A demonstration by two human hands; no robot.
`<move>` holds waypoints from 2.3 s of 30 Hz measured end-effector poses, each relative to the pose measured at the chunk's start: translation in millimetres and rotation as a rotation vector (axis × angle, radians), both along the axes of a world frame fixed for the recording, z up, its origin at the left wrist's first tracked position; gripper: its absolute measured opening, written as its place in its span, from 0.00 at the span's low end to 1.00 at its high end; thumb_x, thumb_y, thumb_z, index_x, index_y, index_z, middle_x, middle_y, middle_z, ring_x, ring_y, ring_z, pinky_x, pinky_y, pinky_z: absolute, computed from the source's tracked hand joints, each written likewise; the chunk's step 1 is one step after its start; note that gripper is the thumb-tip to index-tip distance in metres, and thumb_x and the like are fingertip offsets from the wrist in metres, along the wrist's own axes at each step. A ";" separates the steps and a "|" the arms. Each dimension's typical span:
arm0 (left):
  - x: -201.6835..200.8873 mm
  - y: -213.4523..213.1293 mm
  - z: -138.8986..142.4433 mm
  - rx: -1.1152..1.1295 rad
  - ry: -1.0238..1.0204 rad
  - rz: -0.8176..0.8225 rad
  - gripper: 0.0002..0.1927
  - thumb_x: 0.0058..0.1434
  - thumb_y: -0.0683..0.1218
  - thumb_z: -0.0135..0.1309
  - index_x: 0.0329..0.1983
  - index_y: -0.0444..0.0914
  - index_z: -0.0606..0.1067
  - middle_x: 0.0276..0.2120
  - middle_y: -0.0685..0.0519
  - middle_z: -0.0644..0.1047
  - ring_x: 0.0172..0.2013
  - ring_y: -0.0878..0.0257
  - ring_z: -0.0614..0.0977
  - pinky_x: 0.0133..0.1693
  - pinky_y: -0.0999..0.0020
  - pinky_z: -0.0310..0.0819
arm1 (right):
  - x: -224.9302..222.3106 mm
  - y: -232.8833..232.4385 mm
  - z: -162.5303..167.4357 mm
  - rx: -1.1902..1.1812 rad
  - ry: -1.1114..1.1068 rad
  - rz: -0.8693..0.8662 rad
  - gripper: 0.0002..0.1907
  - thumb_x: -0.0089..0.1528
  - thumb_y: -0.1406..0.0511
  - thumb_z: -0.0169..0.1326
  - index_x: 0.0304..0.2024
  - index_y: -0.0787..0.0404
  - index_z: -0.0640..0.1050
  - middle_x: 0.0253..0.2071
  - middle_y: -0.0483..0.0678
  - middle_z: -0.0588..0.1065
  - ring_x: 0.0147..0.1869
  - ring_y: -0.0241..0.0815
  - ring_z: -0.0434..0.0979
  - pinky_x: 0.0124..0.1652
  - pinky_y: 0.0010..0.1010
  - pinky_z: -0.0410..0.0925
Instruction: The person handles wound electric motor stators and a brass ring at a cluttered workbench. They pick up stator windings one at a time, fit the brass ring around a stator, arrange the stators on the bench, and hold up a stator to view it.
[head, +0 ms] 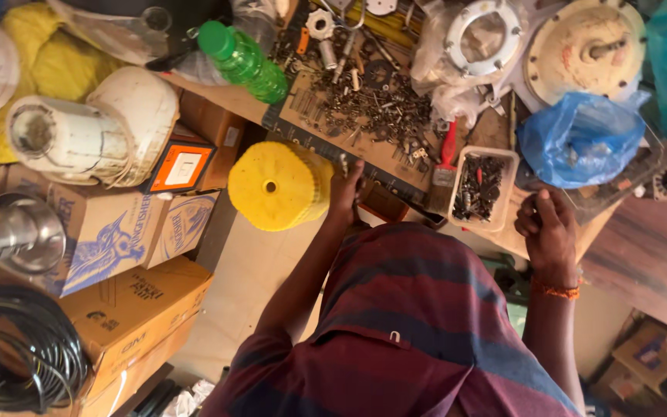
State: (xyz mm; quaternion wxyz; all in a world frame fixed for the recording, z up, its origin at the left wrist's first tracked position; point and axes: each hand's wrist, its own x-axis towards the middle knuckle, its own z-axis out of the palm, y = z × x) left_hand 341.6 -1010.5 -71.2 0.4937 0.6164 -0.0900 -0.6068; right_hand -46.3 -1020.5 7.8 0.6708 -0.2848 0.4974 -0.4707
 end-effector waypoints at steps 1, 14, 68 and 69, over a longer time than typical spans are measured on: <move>-0.7 -4.6 3.5 -0.010 -0.053 -0.034 0.17 0.63 0.59 0.60 0.39 0.43 0.71 0.19 0.57 0.69 0.15 0.70 0.66 0.18 0.70 0.57 | 0.5 -1.2 0.6 -0.018 0.022 -0.013 0.10 0.77 0.63 0.46 0.55 0.61 0.73 0.32 0.42 0.65 0.29 0.30 0.56 0.29 0.23 0.54; -18.1 -11.0 -19.0 0.107 -0.100 -0.174 0.17 0.62 0.55 0.59 0.49 0.43 0.74 0.33 0.60 0.79 0.28 0.70 0.78 0.29 0.70 0.72 | 16.7 6.9 8.5 0.176 0.165 0.130 0.19 0.71 0.64 0.46 0.64 0.65 0.70 0.47 0.48 0.76 0.48 0.39 0.78 0.48 0.38 0.76; -165.5 36.9 23.7 0.007 0.183 0.277 0.13 0.68 0.54 0.49 0.53 0.49 0.72 0.45 0.54 0.76 0.35 0.62 0.71 0.38 0.65 0.66 | -127.3 -371.9 93.8 -0.756 1.384 -0.154 0.09 0.65 0.62 0.55 0.40 0.61 0.78 0.35 0.63 0.78 0.36 0.65 0.78 0.35 0.58 0.70; -166.2 34.8 24.7 0.015 0.148 0.276 0.13 0.68 0.55 0.48 0.53 0.49 0.72 0.44 0.55 0.76 0.35 0.63 0.71 0.38 0.65 0.66 | -121.9 -371.3 87.6 -0.810 1.479 -0.015 0.10 0.65 0.61 0.54 0.41 0.62 0.77 0.33 0.62 0.78 0.34 0.64 0.78 0.34 0.60 0.69</move>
